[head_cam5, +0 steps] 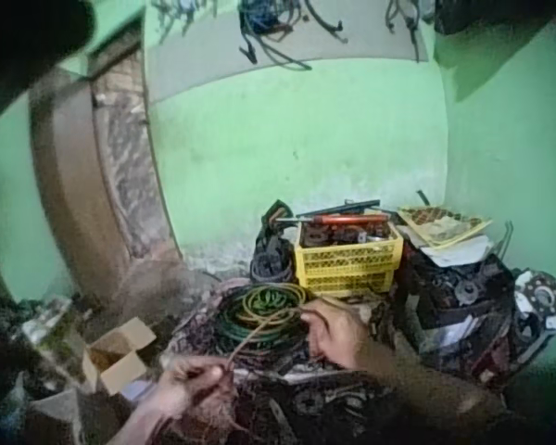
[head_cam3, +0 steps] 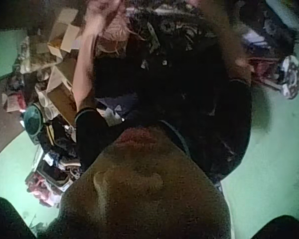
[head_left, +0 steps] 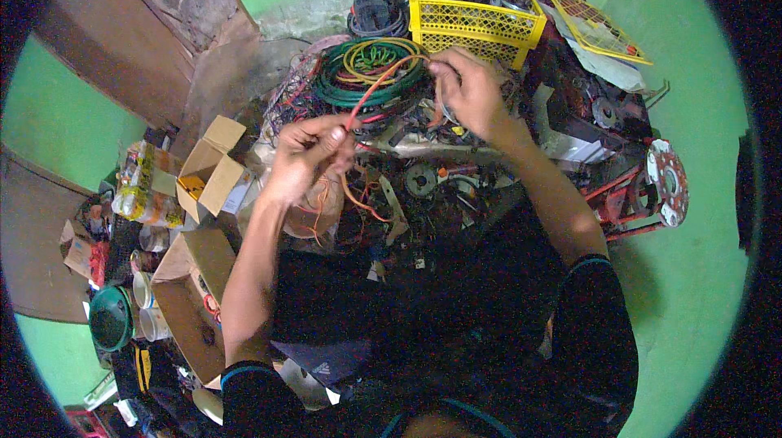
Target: The person sits on the floor in a cluttered room and works on a bundle of wires. They untangle and separate red and orange wires, then twist them together by hand. The person continues to manipulate the wires, organizing them and preparing them for connection.
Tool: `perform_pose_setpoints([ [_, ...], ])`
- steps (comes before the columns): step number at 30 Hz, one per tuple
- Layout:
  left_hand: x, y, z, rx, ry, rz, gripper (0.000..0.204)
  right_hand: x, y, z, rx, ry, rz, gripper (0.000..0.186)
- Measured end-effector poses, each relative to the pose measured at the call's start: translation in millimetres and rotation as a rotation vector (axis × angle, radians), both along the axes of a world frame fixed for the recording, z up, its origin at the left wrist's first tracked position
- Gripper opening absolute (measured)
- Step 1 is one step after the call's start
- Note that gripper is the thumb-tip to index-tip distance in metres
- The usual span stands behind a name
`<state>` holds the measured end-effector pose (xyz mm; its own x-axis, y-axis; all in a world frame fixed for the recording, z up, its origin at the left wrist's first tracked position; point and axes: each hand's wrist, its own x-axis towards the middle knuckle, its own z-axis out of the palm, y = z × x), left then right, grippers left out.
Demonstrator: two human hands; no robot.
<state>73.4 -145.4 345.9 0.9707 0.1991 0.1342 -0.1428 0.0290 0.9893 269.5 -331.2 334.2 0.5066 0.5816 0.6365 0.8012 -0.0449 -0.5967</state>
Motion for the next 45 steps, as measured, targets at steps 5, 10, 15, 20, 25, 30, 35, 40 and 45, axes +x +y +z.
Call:
perform_pose_setpoints([
  [5,3,-27,1,0.226,-0.168,0.125,0.01,-38,18,-3,0.219,0.571,0.185,0.018],
  [10,3,-17,-5,0.098,-0.215,0.271,0.01,-45,15,-8,0.018,0.624,0.448,0.017],
  [15,3,-8,-2,0.048,-0.234,0.252,0.015,-44,18,-12,-0.074,-0.005,0.478,0.022],
  [20,3,-4,-8,0.036,-0.166,0.279,0.013,-46,14,1,0.028,-0.123,0.472,0.019],
  [25,3,-7,5,-0.227,-0.055,0.278,0.009,-50,15,-4,-0.137,-0.24,0.605,0.022],
  [30,5,-9,2,-0.306,-0.037,0.268,0.006,-58,12,1,-0.311,-0.286,0.223,0.031],
  [35,1,5,-3,-0.481,-0.056,0.271,0.01,-58,17,-14,-0.272,-0.539,0.117,0.025],
  [40,-3,5,2,-0.639,-0.024,0.235,0.011,-53,18,-25,-0.324,-0.643,0.082,0.021],
  [45,-3,20,0,-0.622,0.065,0.275,0.013,-43,22,-27,-0.198,-0.606,0.094,0.017],
])
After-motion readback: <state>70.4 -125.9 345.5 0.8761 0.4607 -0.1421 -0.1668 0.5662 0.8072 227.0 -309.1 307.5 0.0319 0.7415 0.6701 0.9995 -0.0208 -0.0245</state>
